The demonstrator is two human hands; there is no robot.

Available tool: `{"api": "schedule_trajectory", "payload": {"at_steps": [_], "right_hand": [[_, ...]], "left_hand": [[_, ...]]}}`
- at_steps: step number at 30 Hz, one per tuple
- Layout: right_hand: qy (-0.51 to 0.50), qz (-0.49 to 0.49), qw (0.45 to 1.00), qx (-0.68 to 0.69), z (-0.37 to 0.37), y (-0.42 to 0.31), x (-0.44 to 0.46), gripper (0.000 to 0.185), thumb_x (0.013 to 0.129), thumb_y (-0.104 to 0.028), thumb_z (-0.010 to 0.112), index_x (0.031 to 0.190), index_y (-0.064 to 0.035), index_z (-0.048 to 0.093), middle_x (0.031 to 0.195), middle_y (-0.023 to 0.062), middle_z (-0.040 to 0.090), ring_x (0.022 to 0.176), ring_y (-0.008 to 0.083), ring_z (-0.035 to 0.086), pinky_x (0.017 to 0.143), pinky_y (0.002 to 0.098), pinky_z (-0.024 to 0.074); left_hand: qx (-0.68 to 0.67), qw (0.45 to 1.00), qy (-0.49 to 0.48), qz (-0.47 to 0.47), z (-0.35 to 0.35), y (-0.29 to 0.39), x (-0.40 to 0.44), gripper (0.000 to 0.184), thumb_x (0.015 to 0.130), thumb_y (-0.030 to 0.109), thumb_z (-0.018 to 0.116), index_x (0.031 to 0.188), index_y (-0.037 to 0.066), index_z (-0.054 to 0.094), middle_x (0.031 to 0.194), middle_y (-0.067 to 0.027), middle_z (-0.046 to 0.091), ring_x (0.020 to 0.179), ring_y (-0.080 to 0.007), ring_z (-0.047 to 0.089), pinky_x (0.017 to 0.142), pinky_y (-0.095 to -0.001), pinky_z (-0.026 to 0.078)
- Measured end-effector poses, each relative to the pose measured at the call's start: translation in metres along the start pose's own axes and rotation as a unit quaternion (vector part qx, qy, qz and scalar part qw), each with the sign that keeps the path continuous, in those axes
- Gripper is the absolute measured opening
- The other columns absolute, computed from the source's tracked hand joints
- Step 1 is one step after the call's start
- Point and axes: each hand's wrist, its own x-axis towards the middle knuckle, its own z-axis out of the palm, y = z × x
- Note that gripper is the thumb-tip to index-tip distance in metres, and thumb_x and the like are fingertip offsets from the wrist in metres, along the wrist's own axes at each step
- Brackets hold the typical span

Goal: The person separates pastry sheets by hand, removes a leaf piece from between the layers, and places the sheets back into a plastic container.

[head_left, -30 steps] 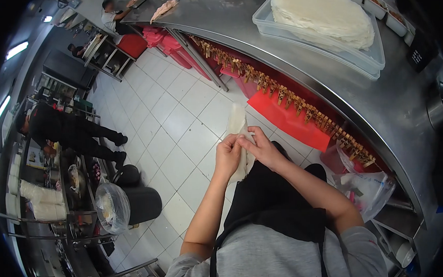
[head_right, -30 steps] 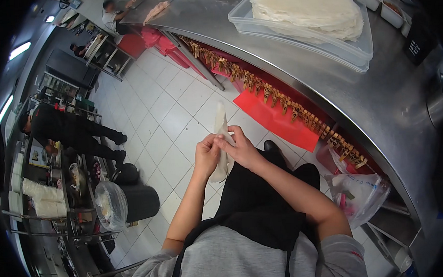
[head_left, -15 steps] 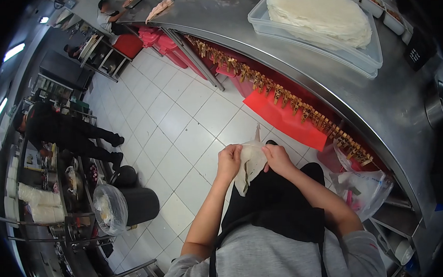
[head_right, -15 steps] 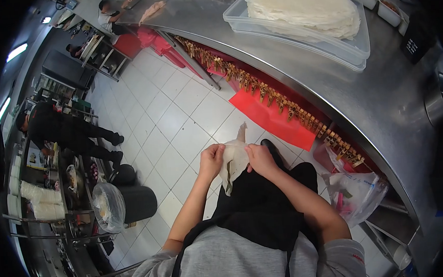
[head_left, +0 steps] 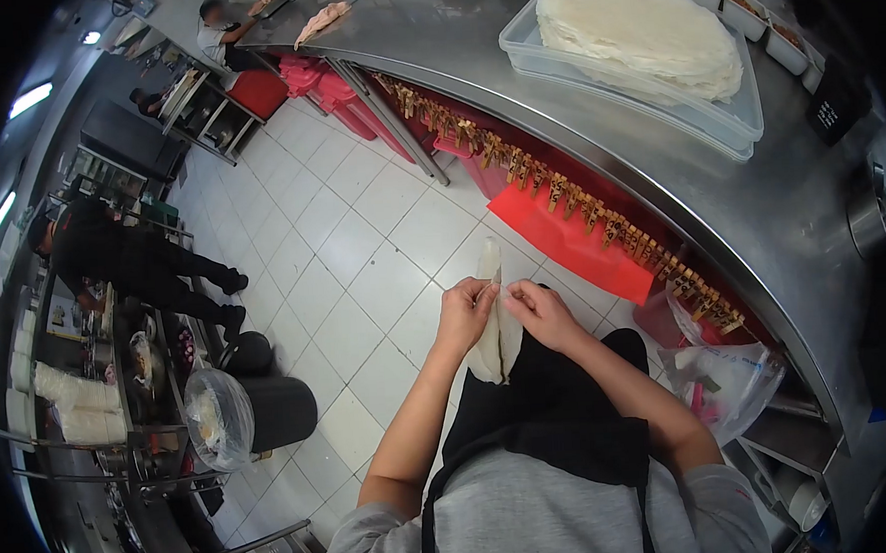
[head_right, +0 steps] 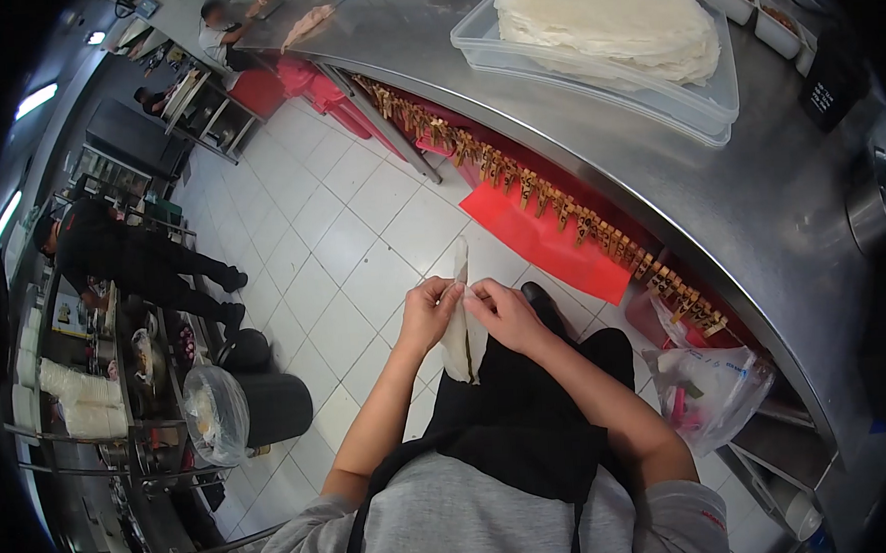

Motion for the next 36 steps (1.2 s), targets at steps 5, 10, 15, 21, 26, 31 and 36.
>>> {"api": "schedule_trajectory", "payload": {"at_steps": [5,10,15,21,26,31,36], "right_hand": [[-0.053,0.013,0.985,-0.163,-0.004,0.008,0.013,0.026,0.085,-0.021,0.061,0.078,0.0035,0.054,0.073,0.0223,0.058,0.069,0.0378,0.059,0.059,0.0421,0.0442],[0.024,-0.043,0.987,-0.156,-0.007,0.028,0.014,0.022,0.083,-0.015,0.061,0.072,0.0032,0.054,0.061,0.0145,0.054,0.057,0.0251,0.053,0.055,0.0369,0.0406],[0.037,0.014,0.992,-0.119,-0.012,0.026,0.004,0.023,0.082,-0.015,0.06,0.071,0.0042,0.053,0.069,0.02,0.056,0.066,0.0344,0.057,0.06,0.0415,0.0437],[0.08,-0.088,0.993,-0.009,0.002,0.033,0.019,0.029,0.083,-0.024,0.064,0.093,0.0009,0.054,0.071,0.014,0.057,0.068,0.0246,0.058,0.06,0.0386,0.0439],[0.048,-0.014,0.993,-0.11,-0.002,0.016,0.039,0.033,0.081,-0.022,0.068,0.104,-0.0015,0.054,0.06,0.0075,0.054,0.057,0.016,0.053,0.055,0.0318,0.0427],[0.024,0.024,0.997,-0.064,-0.008,0.036,0.044,0.02,0.082,-0.016,0.067,0.088,0.0006,0.058,0.055,0.0053,0.053,0.052,0.0127,0.05,0.052,0.0299,0.0411],[0.087,0.0,0.996,-0.02,-0.01,0.059,0.04,0.017,0.083,-0.014,0.066,0.08,0.001,0.058,0.058,0.0043,0.054,0.053,0.0101,0.049,0.051,0.0284,0.0403]], "left_hand": [[-0.012,1.0,0.0,0.026,0.003,-0.003,-0.005,0.015,0.084,0.013,0.065,0.091,0.001,0.07,0.076,-0.0146,0.062,0.065,-0.0253,0.06,0.061,-0.033,0.046],[0.06,0.997,0.031,0.036,-0.012,-0.004,-0.002,0.012,0.082,0.009,0.065,0.089,0.001,0.07,0.073,-0.0125,0.061,0.063,-0.0217,0.059,0.06,-0.0314,0.047],[0.019,0.994,0.106,-0.012,-0.014,-0.028,0.0,0.016,0.085,0.012,0.064,0.088,-0.002,0.069,0.074,-0.01,0.064,0.063,-0.0146,0.059,0.059,-0.0278,0.047],[-0.003,0.999,0.045,-0.026,-0.006,-0.018,-0.002,0.019,0.086,0.015,0.064,0.087,-0.003,0.067,0.073,-0.008,0.064,0.062,-0.0122,0.057,0.059,-0.0265,0.046],[0.001,0.999,0.036,0.035,0.001,0.0,-0.006,0.015,0.083,0.012,0.065,0.086,-0.003,0.068,0.071,-0.0137,0.06,0.06,-0.0204,0.056,0.057,-0.0315,0.045],[0.023,0.999,0.038,0.006,-0.011,0.001,-0.007,0.015,0.083,0.013,0.065,0.086,-0.002,0.068,0.071,-0.0134,0.06,0.059,-0.0201,0.055,0.057,-0.0313,0.045],[0.008,0.997,0.069,-0.017,-0.025,-0.018,0.001,0.021,0.088,0.018,0.065,0.085,-0.003,0.067,0.07,-0.004,0.062,0.062,-0.0083,0.051,0.056,-0.0254,0.043]]}}
